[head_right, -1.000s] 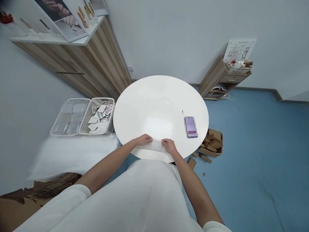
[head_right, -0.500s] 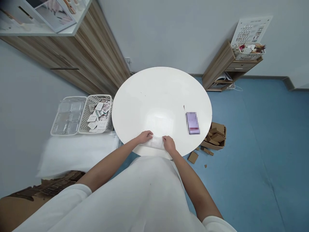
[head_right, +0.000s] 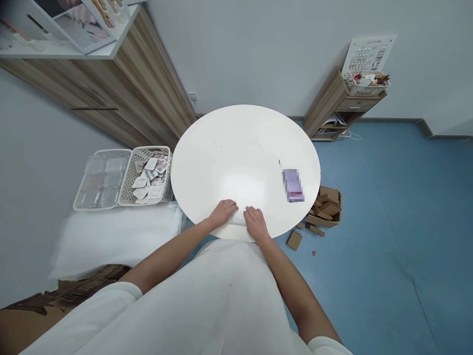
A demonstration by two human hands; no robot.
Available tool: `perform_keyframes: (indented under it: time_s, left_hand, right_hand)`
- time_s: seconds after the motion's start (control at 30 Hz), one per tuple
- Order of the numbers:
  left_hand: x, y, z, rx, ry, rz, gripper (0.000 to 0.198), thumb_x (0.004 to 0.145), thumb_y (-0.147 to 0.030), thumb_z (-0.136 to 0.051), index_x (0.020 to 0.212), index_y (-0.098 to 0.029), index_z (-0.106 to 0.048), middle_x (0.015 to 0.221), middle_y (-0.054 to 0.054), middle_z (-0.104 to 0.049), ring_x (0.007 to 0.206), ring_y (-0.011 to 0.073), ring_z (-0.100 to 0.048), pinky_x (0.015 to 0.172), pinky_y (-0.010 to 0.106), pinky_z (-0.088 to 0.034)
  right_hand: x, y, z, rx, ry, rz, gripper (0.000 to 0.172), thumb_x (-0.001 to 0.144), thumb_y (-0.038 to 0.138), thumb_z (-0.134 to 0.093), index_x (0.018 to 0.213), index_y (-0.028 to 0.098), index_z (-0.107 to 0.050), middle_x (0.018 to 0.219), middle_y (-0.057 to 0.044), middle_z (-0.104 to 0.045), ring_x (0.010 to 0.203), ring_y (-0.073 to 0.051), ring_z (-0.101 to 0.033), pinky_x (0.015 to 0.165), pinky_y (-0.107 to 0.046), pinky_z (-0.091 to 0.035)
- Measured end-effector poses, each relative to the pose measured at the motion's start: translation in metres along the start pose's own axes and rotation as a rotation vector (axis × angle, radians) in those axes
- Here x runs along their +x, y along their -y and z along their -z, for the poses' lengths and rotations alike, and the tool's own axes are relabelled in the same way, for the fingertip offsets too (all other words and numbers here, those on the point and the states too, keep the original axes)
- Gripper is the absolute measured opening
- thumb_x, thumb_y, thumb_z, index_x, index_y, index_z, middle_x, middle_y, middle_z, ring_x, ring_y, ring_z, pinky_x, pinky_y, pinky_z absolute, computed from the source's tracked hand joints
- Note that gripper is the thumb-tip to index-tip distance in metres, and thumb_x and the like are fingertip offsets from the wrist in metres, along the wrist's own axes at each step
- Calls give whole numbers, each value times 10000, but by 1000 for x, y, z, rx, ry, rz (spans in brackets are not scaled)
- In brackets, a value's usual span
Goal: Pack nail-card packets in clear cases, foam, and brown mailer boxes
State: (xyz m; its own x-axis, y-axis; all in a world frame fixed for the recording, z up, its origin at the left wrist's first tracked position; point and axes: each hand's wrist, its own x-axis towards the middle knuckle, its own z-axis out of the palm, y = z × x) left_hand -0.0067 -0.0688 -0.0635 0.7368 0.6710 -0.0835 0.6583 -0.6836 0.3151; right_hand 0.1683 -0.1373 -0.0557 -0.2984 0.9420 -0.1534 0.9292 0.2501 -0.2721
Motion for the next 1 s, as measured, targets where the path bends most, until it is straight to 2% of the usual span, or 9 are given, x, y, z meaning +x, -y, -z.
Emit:
perform_keyframes:
  time_s: [0.1,0.2,0.3,0.4,0.57,0.73,0.8,0.9,1.0]
  left_hand:
    - [-6,-2,3,-36,33,-61,367,723,-62,-424,1038,-229,-507,1095,47,-530,1012,178,-481,870,328,-324]
    - [-11,-4,8,-50,55,-88,394,701,-226,-527,1091,-214,-473,1156,79,-490,1046,223,-464,921,365,-277]
    - [-10,-7,10,-48,83,-75,520,625,-385,-622,1080,-203,-450,1158,94,-471,1042,253,-459,927,389,-260]
    - [-9,-12,7,-31,98,-39,482,600,-354,-646,1013,-194,-455,1082,85,-500,977,238,-488,894,373,-289]
    - [-17,-17,3,-47,76,-47,391,589,-319,-618,930,-177,-488,970,79,-539,892,227,-519,911,374,-275]
    - [-22,-14,10,-139,137,-54,388,619,-378,-570,951,-180,-527,919,64,-589,869,231,-541,850,353,-326]
    - [-18,-11,13,-207,173,-6,378,657,-381,-533,984,-191,-542,950,55,-606,887,228,-546,816,330,-351]
    - [-8,-3,20,-353,271,117,360,729,-423,-452,1001,-217,-566,959,37,-625,858,212,-565,728,291,-388]
    - [3,6,29,-478,355,212,416,768,-506,-374,947,-209,-603,917,49,-637,805,208,-574,654,274,-395]
  right_hand:
    - [-3,2,-1,28,39,-6,274,764,179,-478,1037,167,-481,1305,-145,-408,1185,-251,-377,959,-411,-269]
    - [-2,2,0,44,71,0,441,689,354,-595,1058,159,-454,1314,-166,-385,1192,-281,-357,964,-439,-258]
    - [3,2,0,23,91,-18,428,660,281,-624,1031,155,-453,1267,-166,-425,1111,-273,-432,914,-406,-319]
    - [5,3,-1,15,111,-35,383,663,217,-601,1011,149,-455,1216,-159,-459,991,-259,-502,836,-372,-374]
    - [-5,5,3,59,132,8,347,667,248,-578,978,150,-460,1121,-139,-507,937,-251,-506,803,-350,-371]
    - [-12,6,12,207,174,-56,274,684,287,-537,929,186,-467,904,-36,-581,777,-181,-526,821,-333,-331]
    - [-10,4,17,275,162,-115,242,704,288,-514,927,201,-477,914,-17,-578,752,-162,-524,827,-331,-323]
    - [-4,0,25,395,127,-177,206,756,307,-464,934,212,-504,937,-20,-573,764,-158,-521,746,-293,-355]
    - [3,-6,32,481,111,-201,247,815,374,-402,919,203,-548,945,-47,-575,832,-173,-518,703,-268,-365]
